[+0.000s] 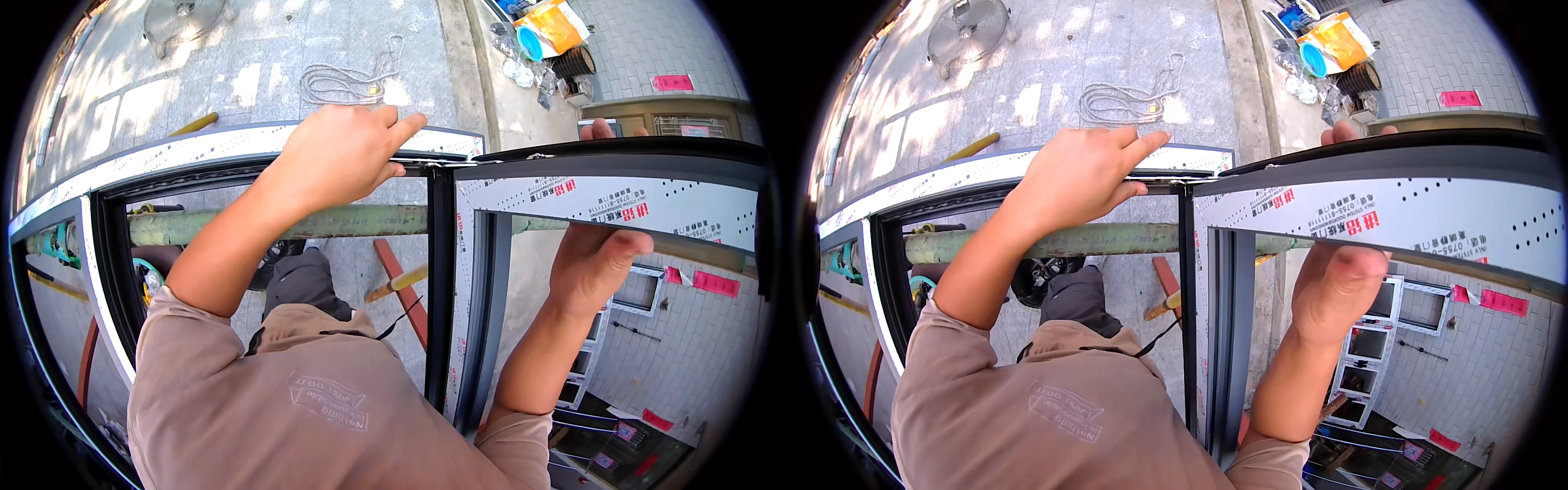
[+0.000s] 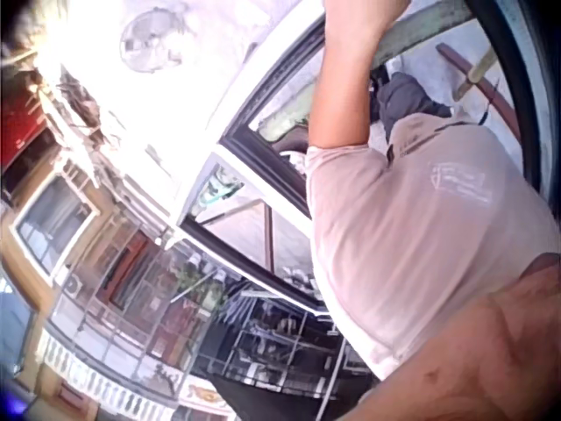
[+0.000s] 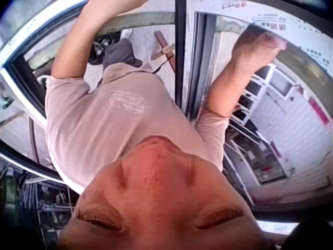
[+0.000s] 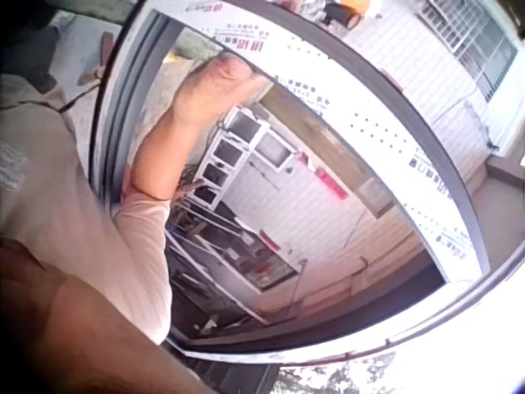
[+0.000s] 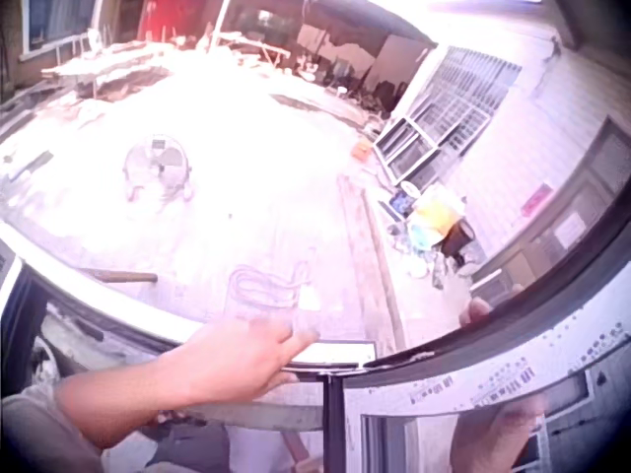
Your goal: The person assembles a window frame by aligning aluminum sections and using a screwdriver to secure the hardware and rubber seals into the tracks.
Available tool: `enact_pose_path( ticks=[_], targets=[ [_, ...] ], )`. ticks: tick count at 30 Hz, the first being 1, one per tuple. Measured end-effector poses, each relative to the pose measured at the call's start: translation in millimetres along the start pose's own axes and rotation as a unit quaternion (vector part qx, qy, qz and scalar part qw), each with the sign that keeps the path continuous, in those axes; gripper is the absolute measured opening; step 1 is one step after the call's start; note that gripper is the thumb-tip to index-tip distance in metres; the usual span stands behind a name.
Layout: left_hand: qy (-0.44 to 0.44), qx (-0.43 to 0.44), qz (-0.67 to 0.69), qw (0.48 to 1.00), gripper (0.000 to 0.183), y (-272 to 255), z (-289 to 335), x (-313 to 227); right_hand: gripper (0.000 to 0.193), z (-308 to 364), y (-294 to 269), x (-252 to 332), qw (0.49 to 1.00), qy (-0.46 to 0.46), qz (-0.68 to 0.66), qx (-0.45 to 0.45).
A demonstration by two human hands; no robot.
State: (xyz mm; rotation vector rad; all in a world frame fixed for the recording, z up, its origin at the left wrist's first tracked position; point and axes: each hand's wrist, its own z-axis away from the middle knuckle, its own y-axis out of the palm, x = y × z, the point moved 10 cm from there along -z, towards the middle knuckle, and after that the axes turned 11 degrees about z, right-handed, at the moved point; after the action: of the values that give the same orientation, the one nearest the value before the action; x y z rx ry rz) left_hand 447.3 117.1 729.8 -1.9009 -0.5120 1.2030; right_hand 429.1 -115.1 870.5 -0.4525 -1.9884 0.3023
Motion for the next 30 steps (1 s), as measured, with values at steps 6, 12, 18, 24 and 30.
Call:
enact_pose_path(
  ticks=[6, 12, 18, 24, 30],
  targets=[
    [-0.024, 0.015, 0.031, 0.999, 0.067, -2.7, 2.3, 2.3, 0.153, -30.6, 32.9, -1.3, 0.923, -0.073, -0.356, 0.129],
    [-0.03, 0.014, 0.04, 0.999, 0.067, -7.8, 1.6, 4.1, 0.104, -38.8, 29.1, 2.0, 0.937, -0.079, -0.306, 0.146],
    [-0.041, 0.03, 0.037, 0.998, 0.07, -4.7, -3.5, 2.9, 0.101, -36.4, 18.8, 4.6, 0.952, -0.079, -0.256, 0.147],
    [-0.048, 0.042, 0.034, 0.997, 0.075, -3.8, -4.3, 3.9, 0.093, -35.5, 18.5, 2.4, 0.955, -0.049, -0.256, 0.14],
    [-0.059, 0.055, 0.037, 0.996, 0.079, -0.5, -3.8, 3.1, 0.067, -37.5, 19.1, -10.2, 0.949, 0.053, -0.28, 0.133]
  ],
)
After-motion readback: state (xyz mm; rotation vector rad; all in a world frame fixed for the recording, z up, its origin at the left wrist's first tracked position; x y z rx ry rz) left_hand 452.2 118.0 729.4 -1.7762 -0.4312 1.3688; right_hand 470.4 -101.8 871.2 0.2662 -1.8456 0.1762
